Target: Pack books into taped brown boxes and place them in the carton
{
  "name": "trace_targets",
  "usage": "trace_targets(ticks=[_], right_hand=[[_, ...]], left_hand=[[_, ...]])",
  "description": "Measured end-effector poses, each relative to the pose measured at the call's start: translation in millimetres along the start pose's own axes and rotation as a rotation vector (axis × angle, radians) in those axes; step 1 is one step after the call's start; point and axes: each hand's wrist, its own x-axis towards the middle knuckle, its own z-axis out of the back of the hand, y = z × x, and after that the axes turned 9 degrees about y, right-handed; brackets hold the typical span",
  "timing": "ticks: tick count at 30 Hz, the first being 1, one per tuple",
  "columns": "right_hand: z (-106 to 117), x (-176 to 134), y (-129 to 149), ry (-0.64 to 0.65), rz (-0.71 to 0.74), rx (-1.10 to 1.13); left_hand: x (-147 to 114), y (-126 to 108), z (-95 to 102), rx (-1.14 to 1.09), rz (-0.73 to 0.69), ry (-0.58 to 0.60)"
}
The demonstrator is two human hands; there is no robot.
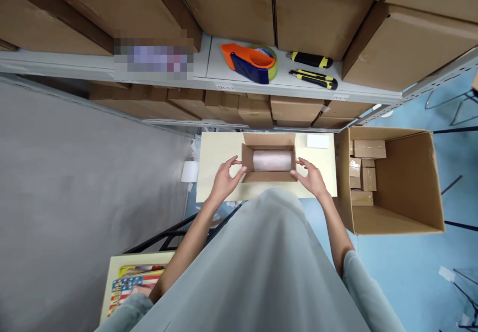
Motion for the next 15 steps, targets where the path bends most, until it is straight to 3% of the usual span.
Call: trace_targets(ticks=[4, 6, 11, 15], right_hand=[[-8, 1, 2, 0.257, 0.068, -0.238], [-12, 5, -1, 0.298, 0.056, -0.326], [-13, 19, -7, 0.245, 0.083, -0.331], [-14, 38, -11, 0.152, -0.027, -0.335]], left_hand=[[-4, -5, -14.6, -0.001, -0.121, 0.290], [-2, -2, -21.4, 0.038, -0.116, 0.337], [11, 9, -25.9, 0.040, -0.112, 0.246], [29, 19, -25.3, 0.099, -0.023, 0.174]])
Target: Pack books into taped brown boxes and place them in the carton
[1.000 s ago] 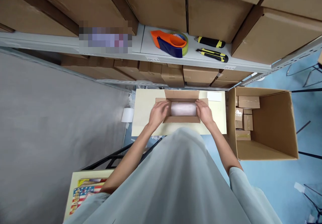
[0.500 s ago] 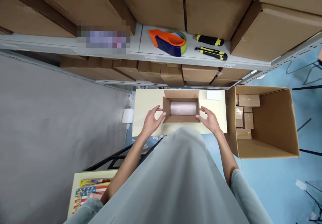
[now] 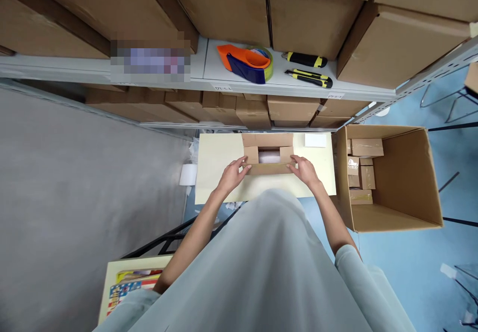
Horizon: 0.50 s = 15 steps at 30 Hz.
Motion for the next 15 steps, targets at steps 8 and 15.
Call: trace_targets(ticks=[8, 15], right_hand=[[1, 51, -6, -0.142, -0.045, 0.001], [3, 57, -16, -0.219, 0.207, 0.107]], left_hand=[[45, 18, 6.2, 0.000, -0.030, -0.103], [45, 3, 9.7, 0.127, -0.258, -0.080]])
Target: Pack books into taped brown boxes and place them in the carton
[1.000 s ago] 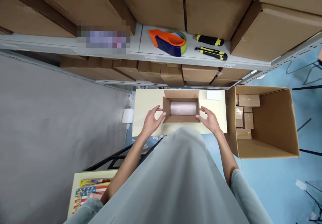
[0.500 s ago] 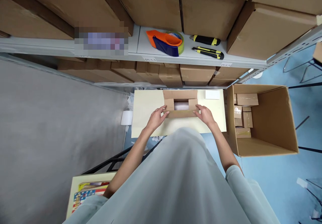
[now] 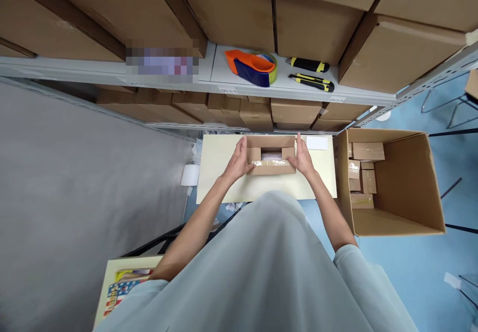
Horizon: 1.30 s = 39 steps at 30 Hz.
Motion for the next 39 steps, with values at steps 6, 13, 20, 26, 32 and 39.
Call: trace_targets(ticks=[6, 13, 20, 26, 32, 39], right_hand=[[-13, -16, -11, -0.071, -0.047, 0.109], [-16, 0, -5, -0.145, -0.127, 0.369], [-16, -22, -2, -0.144, -0.095, 0.225], [-33, -25, -3, -0.161, -0.214, 0.224], [-35, -13, -7, -0.093, -0.392, 0.282], [-34, -12, -7, -0.077, -0.403, 0.213]], left_hand=[[-13, 2, -13.2, 0.000, 0.031, -0.055], [3, 5, -2.8, -0.064, 0.082, -0.002], [-27, 2, -9.7, -0.030, 0.054, -0.049], [-20, -3, -32.0, -0.191, 0.250, -0.196], [-4, 2, -43.5, -0.408, 0.465, -0.249], [3, 11, -47.1, -0.465, 0.530, -0.250]])
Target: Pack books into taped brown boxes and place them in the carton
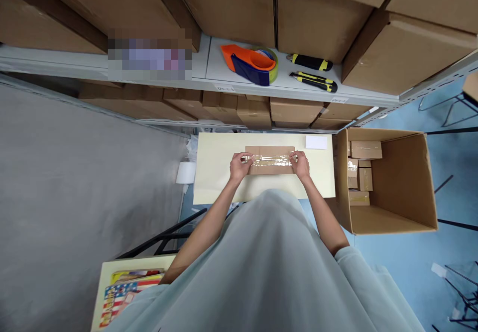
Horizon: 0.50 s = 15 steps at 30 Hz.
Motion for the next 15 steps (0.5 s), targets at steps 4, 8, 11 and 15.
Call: trace_targets(ticks=[4, 8, 11, 15], right_hand=[[-3, 0, 0, -0.019, 0.010, 0.080], [-3, -3, 6, -0.039, 0.005, 0.175], [-1, -13, 11, -0.069, 0.026, 0.211], [-3, -28, 14, -0.110, 0.076, 0.210]], left_hand=[[-1, 1, -2.4, -0.033, -0.004, -0.010], [-3, -4, 1.9, -0.057, 0.015, 0.003], [-10, -11, 10.1, -0.053, -0.025, 0.002], [-17, -15, 19.6, -0.034, -0.112, -0.016]])
